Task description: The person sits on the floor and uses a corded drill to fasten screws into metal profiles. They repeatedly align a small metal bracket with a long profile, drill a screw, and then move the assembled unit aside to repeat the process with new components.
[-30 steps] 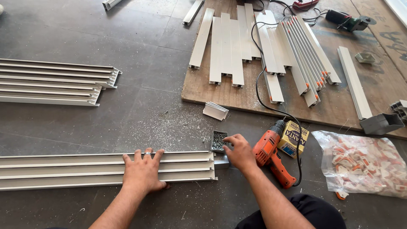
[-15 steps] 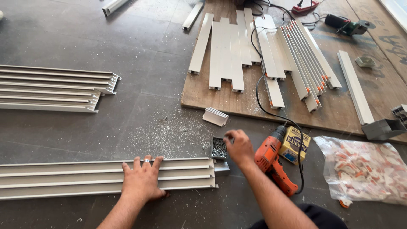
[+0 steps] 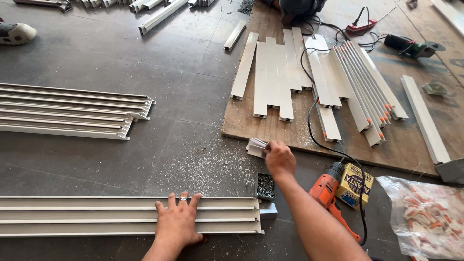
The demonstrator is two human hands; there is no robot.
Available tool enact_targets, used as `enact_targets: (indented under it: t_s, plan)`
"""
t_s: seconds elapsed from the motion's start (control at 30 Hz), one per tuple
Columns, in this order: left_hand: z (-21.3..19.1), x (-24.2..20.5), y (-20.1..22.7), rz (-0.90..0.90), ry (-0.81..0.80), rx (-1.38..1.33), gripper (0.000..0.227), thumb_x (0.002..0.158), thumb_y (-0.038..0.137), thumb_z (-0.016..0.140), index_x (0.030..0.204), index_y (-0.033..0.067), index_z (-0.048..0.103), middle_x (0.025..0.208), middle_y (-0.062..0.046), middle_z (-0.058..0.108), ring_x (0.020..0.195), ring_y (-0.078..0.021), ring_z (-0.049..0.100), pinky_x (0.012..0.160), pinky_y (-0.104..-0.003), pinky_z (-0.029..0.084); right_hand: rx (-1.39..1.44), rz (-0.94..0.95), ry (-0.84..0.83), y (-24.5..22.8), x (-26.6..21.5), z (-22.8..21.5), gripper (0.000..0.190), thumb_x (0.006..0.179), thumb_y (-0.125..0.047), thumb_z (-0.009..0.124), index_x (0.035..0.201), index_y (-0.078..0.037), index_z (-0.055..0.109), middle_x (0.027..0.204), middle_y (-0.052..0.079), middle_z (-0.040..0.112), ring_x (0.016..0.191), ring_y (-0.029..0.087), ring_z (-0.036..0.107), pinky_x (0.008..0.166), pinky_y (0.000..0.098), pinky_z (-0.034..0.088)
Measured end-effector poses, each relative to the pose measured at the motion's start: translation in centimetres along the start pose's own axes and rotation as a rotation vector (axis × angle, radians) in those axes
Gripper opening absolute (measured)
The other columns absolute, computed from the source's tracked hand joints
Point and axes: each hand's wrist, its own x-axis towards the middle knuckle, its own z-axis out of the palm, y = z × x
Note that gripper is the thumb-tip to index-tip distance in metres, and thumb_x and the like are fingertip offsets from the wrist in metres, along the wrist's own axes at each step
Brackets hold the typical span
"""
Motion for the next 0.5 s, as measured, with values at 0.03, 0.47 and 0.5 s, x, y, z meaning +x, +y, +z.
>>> enact_targets:
  t_s: [0.03, 0.47, 0.5]
  plan:
    - [0.1, 0.1, 0.0, 0.003, 0.007, 0.006, 0.124, 0.073, 0.069, 0.085, 0.163, 0.0263, 0.012, 0.167, -0.011, 0.025, 0.155, -0.0404, 0.02, 0.118, -0.07, 0.025, 0.065, 0.084, -0.021, 0.3, 0.0, -0.6, 0.015, 0.092, -0.025, 0.072, 0.102, -0.015, 0.075, 0.105, 0.009, 0.073, 0.097, 0.03, 0.071, 0.082, 0.0438, 0.055]
    - [-0.1, 1.8, 0.3, -0.054, 0.053, 0.047, 0.12, 0.082, 0.066, 0.079, 0.166, 0.0302, 0.0, 0.172, -0.011, 0.015, 0.157, -0.041, 0.014, 0.118, -0.074, 0.02, 1.345, 0.74, -0.342, 7.2, -9.5, -6.7, 0.088, 0.086, 0.007, 0.07, 0.15, -0.04, 0.032, 0.106, 0.012, 0.066, 0.091, 0.027, 0.07, 0.085, 0.0534, 0.061]
    - [-0.5, 2.1, -0.1, -0.064, 0.06, 0.054, 0.119, 0.082, 0.066, 0.078, 0.166, 0.0302, 0.001, 0.172, -0.011, 0.015, 0.157, -0.041, 0.014, 0.118, -0.074, 0.02, 1.328, 0.728, -0.344, 7.1, -9.6, -7.2, 0.085, 0.086, 0.006, 0.07, 0.149, -0.039, 0.033, 0.106, 0.012, 0.067, 0.091, 0.027, 0.07, 0.085, 0.0528, 0.061]
